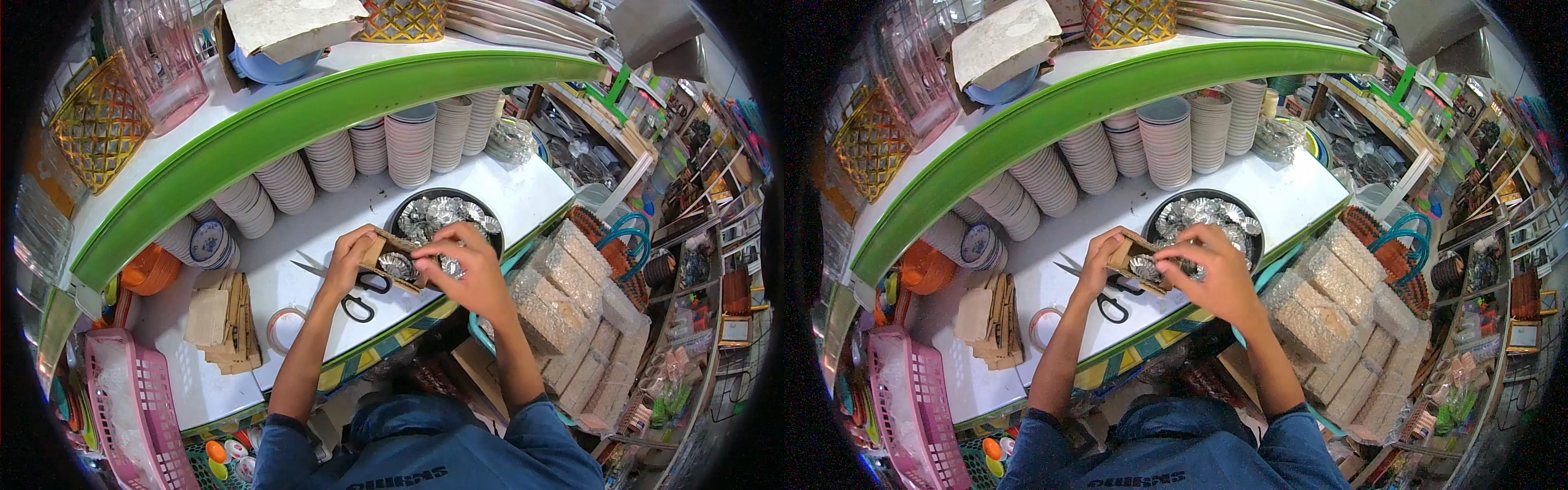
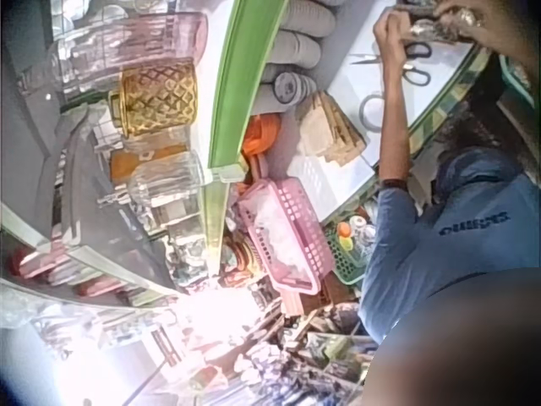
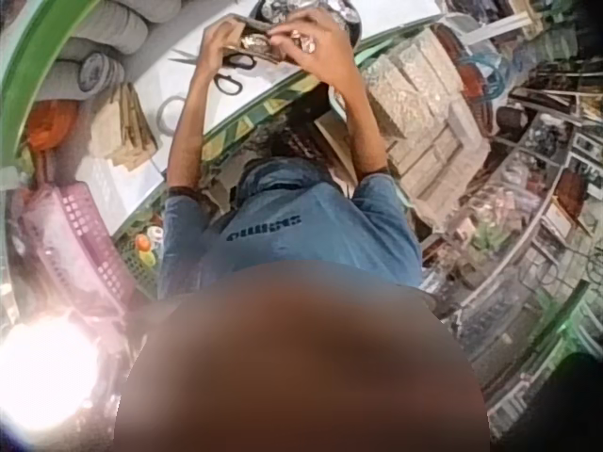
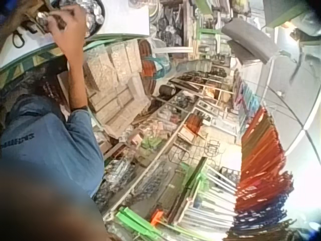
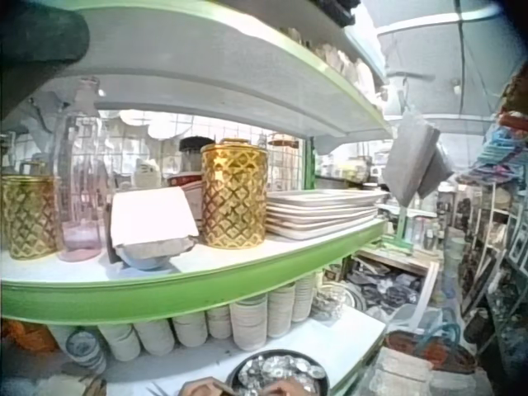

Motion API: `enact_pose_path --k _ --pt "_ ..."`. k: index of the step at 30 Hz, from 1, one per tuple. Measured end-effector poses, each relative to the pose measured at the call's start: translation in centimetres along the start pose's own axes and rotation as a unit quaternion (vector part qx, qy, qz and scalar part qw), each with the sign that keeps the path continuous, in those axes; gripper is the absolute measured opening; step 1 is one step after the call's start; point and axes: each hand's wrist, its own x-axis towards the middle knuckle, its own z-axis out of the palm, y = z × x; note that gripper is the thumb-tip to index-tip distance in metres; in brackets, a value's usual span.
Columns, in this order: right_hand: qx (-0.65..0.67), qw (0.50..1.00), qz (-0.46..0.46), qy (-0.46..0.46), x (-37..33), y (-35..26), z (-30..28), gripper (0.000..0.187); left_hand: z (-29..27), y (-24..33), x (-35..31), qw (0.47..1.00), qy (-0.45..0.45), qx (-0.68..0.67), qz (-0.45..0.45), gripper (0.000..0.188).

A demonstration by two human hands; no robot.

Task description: Assembling, taping, and packing small cardboard boxes with metal kitchen items.

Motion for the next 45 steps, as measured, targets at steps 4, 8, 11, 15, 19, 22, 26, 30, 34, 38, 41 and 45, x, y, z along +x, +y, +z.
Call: enact_pose_path --k 4,8,11,15,19,22,26,30,34,38,41,45 --pt "-0.036 0.992 0.119 0.022 -0.7 1.9 -1.4 0.016 0.0 0.2 0.0 1.000 0.002 0.011 -0.005 0.023" --pt "-0.200 0.970 0.106 -0.089 -2.1 4.2 -1.6 0.017 0.0 0.1 0.2 1.000 -0.005 0.026 0.011 0.024" --pt "-0.273 0.942 0.132 -0.145 -2.8 3.8 -0.9 0.020 -0.3 -0.3 0.2 1.000 -0.003 0.018 -0.006 0.025" --pt "-0.264 0.937 0.156 -0.165 -2.7 2.7 -0.9 0.019 0.0 -0.3 0.1 1.000 0.018 0.014 0.002 0.026" --pt "-0.278 0.935 0.142 -0.169 -2.9 3.5 -0.7 0.016 0.0 -0.2 0.2 1.000 -0.002 0.018 0.012 0.026" --pt "-0.260 0.943 0.134 -0.160 -2.8 3.7 -0.8 0.014 0.0 -0.2 0.1 1.000 0.002 0.023 0.013 0.026" --pt "-0.197 0.963 0.140 -0.120 -2.4 3.5 -1.2 0.009 0.0 -0.4 0.2 0.999 0.006 0.025 0.020 0.026" --pt "-0.140 0.980 0.133 -0.054 -1.6 2.2 -2.4 0.009 0.0 0.1 0.1 1.000 -0.001 0.012 0.008 0.026" --pt "-0.003 0.994 0.103 0.041 -0.6 0.3 -3.1 0.012 0.3 0.2 0.1 1.000 0.001 0.004 -0.005 0.026" --pt "0.022 0.999 0.012 0.026 -0.1 -0.3 -1.4 0.016 0.2 0.2 -0.1 1.000 0.011 -0.011 -0.026 0.025" --pt "-0.053 0.998 -0.030 -0.010 0.1 -0.4 -0.2 0.019 0.5 0.4 -0.1 1.000 0.011 0.000 -0.016 0.026" --pt "-0.031 0.999 0.001 0.016 -0.1 0.7 0.0 0.019 0.1 0.5 -0.1 1.000 0.004 0.005 -0.011 0.026"
